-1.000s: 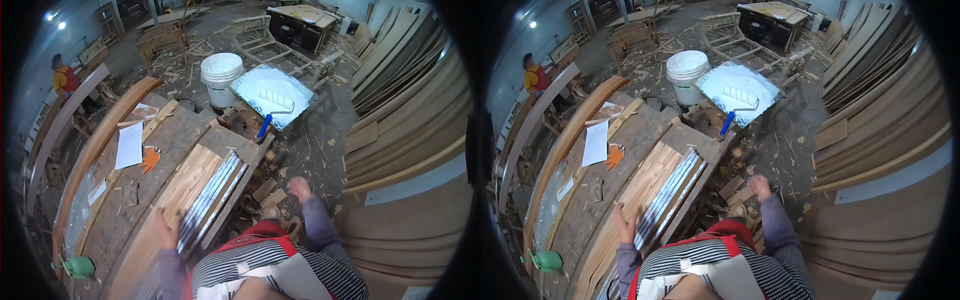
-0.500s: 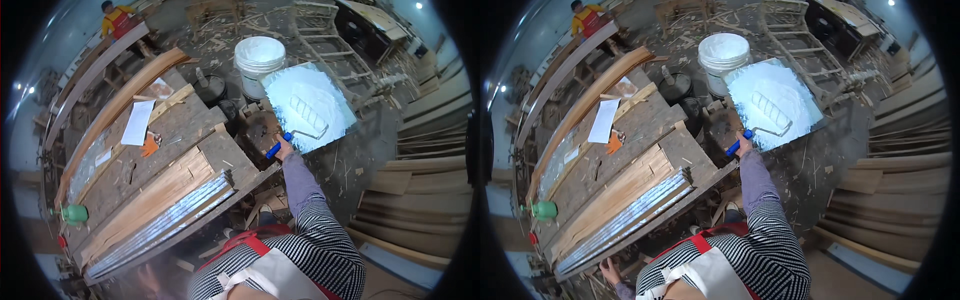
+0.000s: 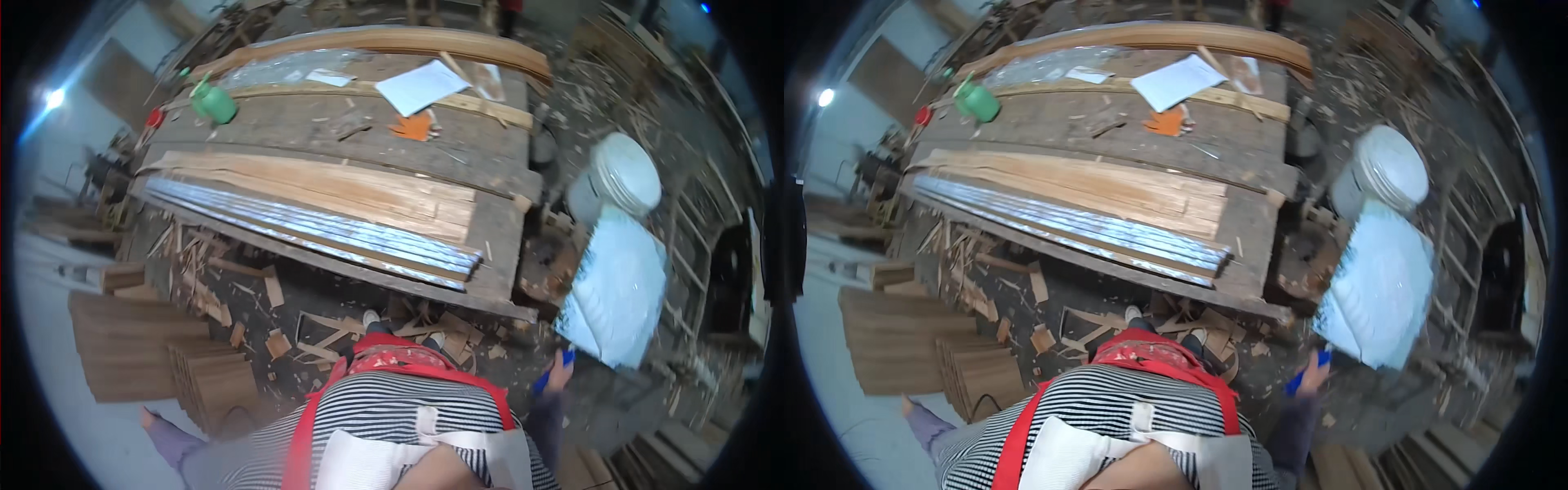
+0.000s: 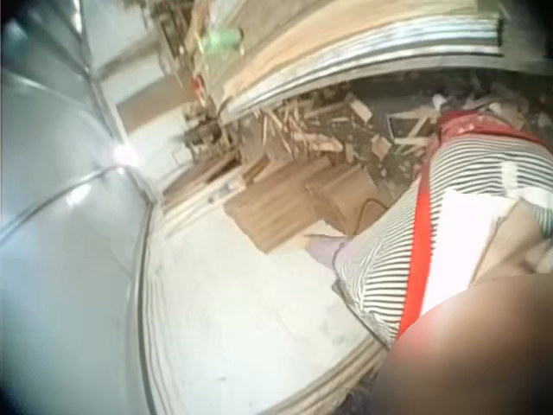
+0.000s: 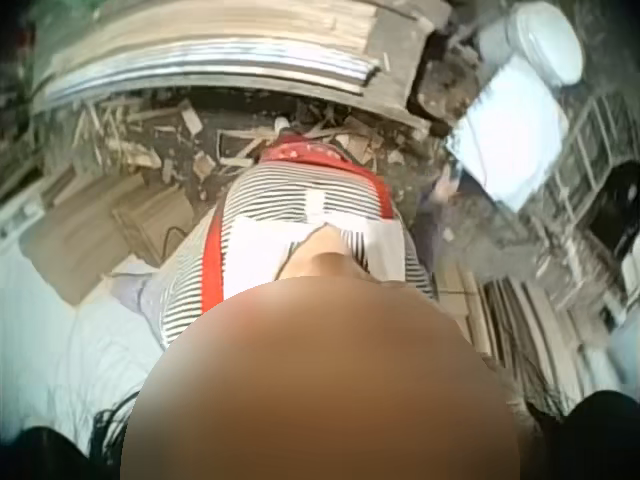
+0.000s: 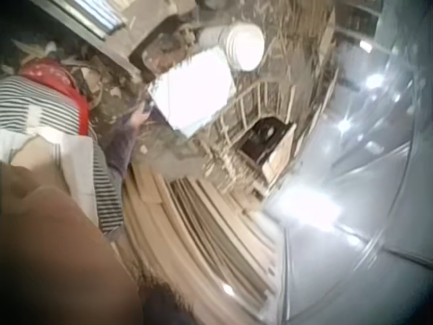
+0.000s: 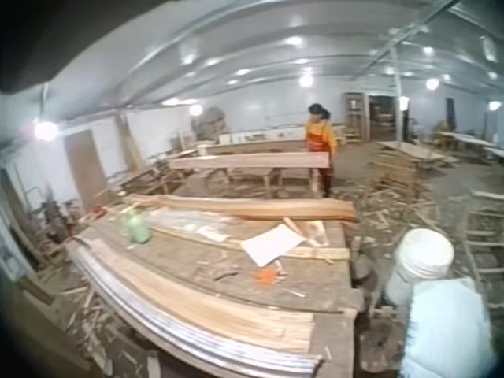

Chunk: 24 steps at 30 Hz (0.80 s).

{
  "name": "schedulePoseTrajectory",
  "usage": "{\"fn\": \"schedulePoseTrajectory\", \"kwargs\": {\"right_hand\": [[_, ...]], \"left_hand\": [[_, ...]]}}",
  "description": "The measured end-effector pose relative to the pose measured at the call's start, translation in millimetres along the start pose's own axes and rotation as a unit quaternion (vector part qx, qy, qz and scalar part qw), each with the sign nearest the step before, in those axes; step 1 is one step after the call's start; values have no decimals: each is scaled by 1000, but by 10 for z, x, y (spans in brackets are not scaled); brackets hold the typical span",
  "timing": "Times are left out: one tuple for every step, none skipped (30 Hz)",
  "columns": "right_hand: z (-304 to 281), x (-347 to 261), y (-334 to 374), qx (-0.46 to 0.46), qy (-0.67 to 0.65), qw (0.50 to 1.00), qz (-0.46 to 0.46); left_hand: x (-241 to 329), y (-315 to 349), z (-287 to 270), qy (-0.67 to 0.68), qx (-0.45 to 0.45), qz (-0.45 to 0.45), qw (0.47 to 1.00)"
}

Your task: Measuring and applying glue to wooden components for assembly in a factory.

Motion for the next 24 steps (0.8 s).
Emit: {"fn": "schedulePoseTrajectory", "kwargs": {"right_hand": [[-139,191,68,23,42,999,-22],[-182,296,134,-8,38,997,-74],[-279,449,162,2,58,996,-67],[-317,463,194,-17,41,994,-100],[-366,534,222,-15,53,996,-73],[-379,534,260,-10,66,997,-47],[-436,457,309,23,80,996,-21],[-377,291,441,-5,87,996,-25],[-373,108,593,9,54,999,-3],[-299,-111,739,14,21,1000,17],[-167,-340,892,-6,-22,999,38],[-115,-596,1030,0,1,999,40],[-35,-912,1157,-12,25,1000,1],[72,-1221,1283,-35,25,998,-45],[133,-1501,1346,-2,67,993,-99],[189,-1784,1404,15,96,982,-159],[380,-2100,1464,-1,161,951,-263],[612,-2305,1498,-14,240,915,-325],[870,-2440,1597,-71,268,886,-371],[1147,-2492,1625,-111,316,868,-366],[1471,-2539,1740,-178,311,856,-372],[1814,-2588,1907,-246,292,842,-380],[2159,-2630,2089,-262,334,804,-416],[2546,-2690,2361,-290,345,755,-476]], "left_hand": [[-548,399,134,-78,-61,-20,995],[-1114,883,365,-166,-153,-40,973],[-1667,1419,598,-246,-250,-60,935],[-2171,1977,779,-309,-339,-89,884],[-2571,2475,923,-351,-409,-119,834],[-2847,2880,1034,-379,-460,-145,789],[-2996,3174,1157,-403,-501,-158,750],[-3022,3341,1328,-416,-528,-155,724],[-2928,3394,1573,-411,-541,-134,721],[-2734,3372,1893,-385,-540,-103,742],[-2493,3298,2270,-351,-518,-82,776],[-2288,3242,2619,-236,-452,-179,841],[-1697,3147,3091,-190,-510,30,839],[-1551,3124,3330,-172,-496,-55,849],[-1387,3202,3486,-183,-517,-62,834],[-1153,3255,3609,-123,-516,-42,847],[-945,3330,3689,-43,-513,-19,857],[-950,3442,3682,-64,-521,-31,850],[-966,3522,3580,-77,-530,-21,844],[-1028,3573,3445,-88,-535,-12,840],[-1093,3576,3317,-75,-538,-7,840],[-1233,3526,3192,-94,-537,-12,839],[-1408,3433,3072,-120,-524,-28,843],[-1622,3303,2985,-161,-504,-67,846]]}}
Point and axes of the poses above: each hand's wrist, its own y-axis away from the middle knuckle, its own z-axis out of the palm, x = y × z, the point moved 9 cm from there along -y, towards the middle knuckle, and after that the axes turned 10 degrees about x, right-handed, at the moved point
